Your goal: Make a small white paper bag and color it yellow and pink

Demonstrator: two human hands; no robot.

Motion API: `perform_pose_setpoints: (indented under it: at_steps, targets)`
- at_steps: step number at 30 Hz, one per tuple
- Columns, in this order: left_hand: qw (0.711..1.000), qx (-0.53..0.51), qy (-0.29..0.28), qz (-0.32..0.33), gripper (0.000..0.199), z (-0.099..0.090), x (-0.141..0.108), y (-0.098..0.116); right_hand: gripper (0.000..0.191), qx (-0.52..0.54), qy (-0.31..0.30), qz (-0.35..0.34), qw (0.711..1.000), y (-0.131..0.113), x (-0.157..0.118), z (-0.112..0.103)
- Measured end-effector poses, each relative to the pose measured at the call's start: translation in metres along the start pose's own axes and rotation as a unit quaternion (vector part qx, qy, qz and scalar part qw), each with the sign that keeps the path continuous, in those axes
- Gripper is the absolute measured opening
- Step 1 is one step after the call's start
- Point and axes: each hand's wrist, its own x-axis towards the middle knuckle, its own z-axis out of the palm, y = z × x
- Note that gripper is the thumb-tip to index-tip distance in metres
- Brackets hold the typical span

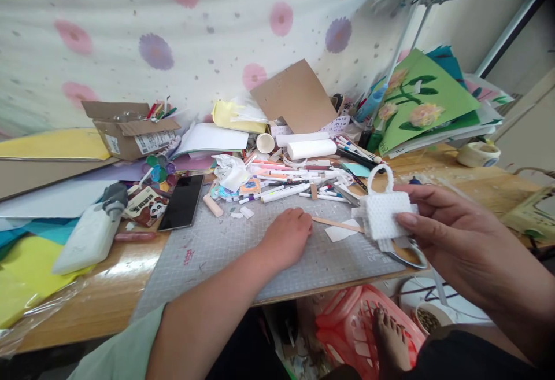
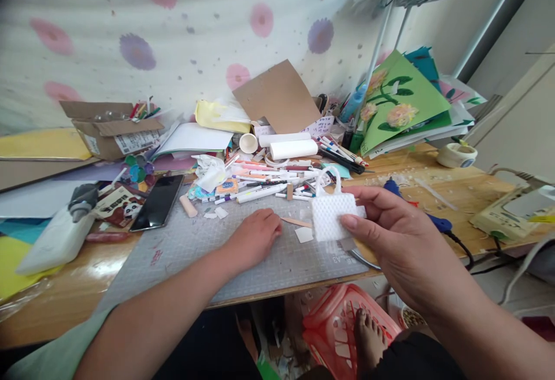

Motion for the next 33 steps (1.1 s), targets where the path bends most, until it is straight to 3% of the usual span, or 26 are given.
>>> perform_pose_setpoints:
  at_steps: [3, 12, 26, 33]
  targets:
    - [0.999, -0.036, -0.006, -0.007, 0.011, -0.003, 0.001, -0.006, 0.039, -0.007, 0.006, -0.003, 1.000, 0.001, 0.000, -0.001]
    - [0.990, -0.126, -0.042, 0.051, 0.003, -0.009, 0.000, -0.014, 0.040, 0.007, 0.010, -0.003, 1.000, -0.001, -0.001, 0.000]
    - [0.986, -0.149, -0.053, 0.047, 0.013, -0.012, -0.004, -0.017, 0.040, -0.008, 0.019, -0.003, 1.000, 0.000, -0.003, -0.004]
    - [0.986, -0.147, -0.057, 0.063, 0.006, -0.014, -0.003, -0.015, 0.039, -0.006, 0.001, 0.011, 1.000, 0.000, -0.004, -0.004]
